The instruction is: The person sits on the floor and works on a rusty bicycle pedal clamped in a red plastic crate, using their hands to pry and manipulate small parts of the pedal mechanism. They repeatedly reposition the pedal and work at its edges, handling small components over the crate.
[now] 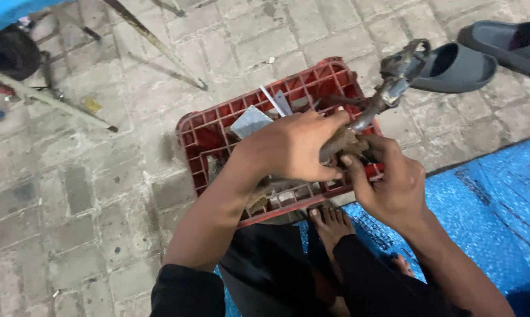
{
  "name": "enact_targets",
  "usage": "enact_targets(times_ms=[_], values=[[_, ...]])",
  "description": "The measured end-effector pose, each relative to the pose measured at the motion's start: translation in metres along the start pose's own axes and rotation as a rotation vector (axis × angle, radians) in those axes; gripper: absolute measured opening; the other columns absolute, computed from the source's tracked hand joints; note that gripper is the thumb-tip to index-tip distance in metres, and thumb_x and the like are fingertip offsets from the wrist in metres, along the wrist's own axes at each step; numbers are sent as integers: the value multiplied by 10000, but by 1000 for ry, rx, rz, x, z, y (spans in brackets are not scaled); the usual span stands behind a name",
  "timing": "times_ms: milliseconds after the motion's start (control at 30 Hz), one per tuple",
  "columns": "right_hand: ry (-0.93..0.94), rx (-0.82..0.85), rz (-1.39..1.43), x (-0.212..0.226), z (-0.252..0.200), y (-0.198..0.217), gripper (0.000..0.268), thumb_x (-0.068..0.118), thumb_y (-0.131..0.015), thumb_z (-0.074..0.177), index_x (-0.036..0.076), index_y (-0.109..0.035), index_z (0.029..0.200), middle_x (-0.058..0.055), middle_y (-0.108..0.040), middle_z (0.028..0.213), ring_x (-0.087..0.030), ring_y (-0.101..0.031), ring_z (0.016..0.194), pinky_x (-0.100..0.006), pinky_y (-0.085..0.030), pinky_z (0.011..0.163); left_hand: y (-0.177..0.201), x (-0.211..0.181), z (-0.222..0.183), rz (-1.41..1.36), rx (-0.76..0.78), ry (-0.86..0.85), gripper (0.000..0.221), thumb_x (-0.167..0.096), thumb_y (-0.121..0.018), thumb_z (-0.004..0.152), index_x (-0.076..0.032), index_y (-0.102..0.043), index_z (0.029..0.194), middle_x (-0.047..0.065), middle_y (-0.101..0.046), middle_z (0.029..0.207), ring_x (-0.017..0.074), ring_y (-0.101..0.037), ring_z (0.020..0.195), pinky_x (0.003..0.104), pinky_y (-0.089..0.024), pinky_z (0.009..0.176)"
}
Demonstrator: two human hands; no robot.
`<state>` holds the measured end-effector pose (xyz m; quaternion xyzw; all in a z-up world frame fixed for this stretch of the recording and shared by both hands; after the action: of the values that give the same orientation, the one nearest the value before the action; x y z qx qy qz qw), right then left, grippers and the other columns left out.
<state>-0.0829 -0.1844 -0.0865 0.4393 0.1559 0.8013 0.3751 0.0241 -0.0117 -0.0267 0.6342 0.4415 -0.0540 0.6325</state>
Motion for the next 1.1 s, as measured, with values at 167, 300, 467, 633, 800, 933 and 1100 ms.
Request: enact_targets(times_ms=[167, 300, 467, 633, 800, 933, 1100], values=[[135, -39, -68, -5, 3, 1, 124, 120, -694, 1062, -4, -690, 1063, -52, -666, 651, -305, -707, 626, -333, -559, 629, -3, 7, 0, 29, 2, 26, 980, -431, -782, 814, 23, -329, 1554, 182, -644, 870, 326, -663, 745, 467, -503, 612], [66, -21, 30, 18, 5, -3, 234, 41, -779, 969, -63, -629, 1116, -154, -717, 766, -394, -728, 721, -393, -572, 664, -2, 8, 0, 2, 4, 31, 947, -403, -774, 815, -2, -338, 1554, 159, -652, 884, 229, -622, 692, 418, -510, 618], [214, -66, -222, -11, -2, -4, 163, 156, -648, 1069, 3, -703, 1082, -26, -666, 660, -251, -728, 652, -305, -560, 655, -4, 6, -1, -24, -7, 17, 951, -391, -782, 823, 9, -334, 1559, 168, -659, 880, 235, -614, 666, 395, -512, 624], [171, -68, -120, 3, 1, -6, 195, 122, -758, 1012, -40, -678, 1082, -114, -671, 704, -323, -722, 678, -359, -561, 651, -2, 3, -2, 6, -15, 20, 908, -378, -764, 848, 43, -353, 1539, 217, -656, 923, 263, -620, 683, 412, -505, 620], [150, 18, -75, 1, 5, -1, 359, 178, -828, 959, -79, -627, 1106, -158, -704, 750, -378, -723, 700, -391, -572, 654, -2, 4, -1, 6, 40, 47, 906, -367, -760, 842, 16, -348, 1552, 159, -662, 877, 192, -584, 599, 396, -513, 602], [247, -64, -211, -6, 0, -1, 160, 135, -657, 1083, -13, -683, 1027, -64, -618, 648, -287, -694, 618, -328, -557, 638, -10, 9, -1, 7, -73, -35, 906, -391, -781, 847, 61, -380, 1522, 171, -639, 862, 202, -571, 640, 369, -478, 584], [178, 12, -72, 14, 8, 2, 274, 126, -777, 995, -67, -624, 1115, -167, -648, 737, -396, -708, 730, -415, -563, 670, -9, 12, 0, 12, -79, -62, 914, -375, -789, 842, 53, -367, 1530, 185, -643, 866, 223, -589, 645, 385, -503, 596]])
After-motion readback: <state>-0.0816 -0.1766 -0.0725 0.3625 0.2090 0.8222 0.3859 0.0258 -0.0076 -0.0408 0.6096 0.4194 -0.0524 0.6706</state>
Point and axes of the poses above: each hand's wrist, its own z-axis towards the middle knuckle, its own y-axis out of the back of the hand, x = y × z, the point moved 2 cm from there along z, towards the middle knuckle
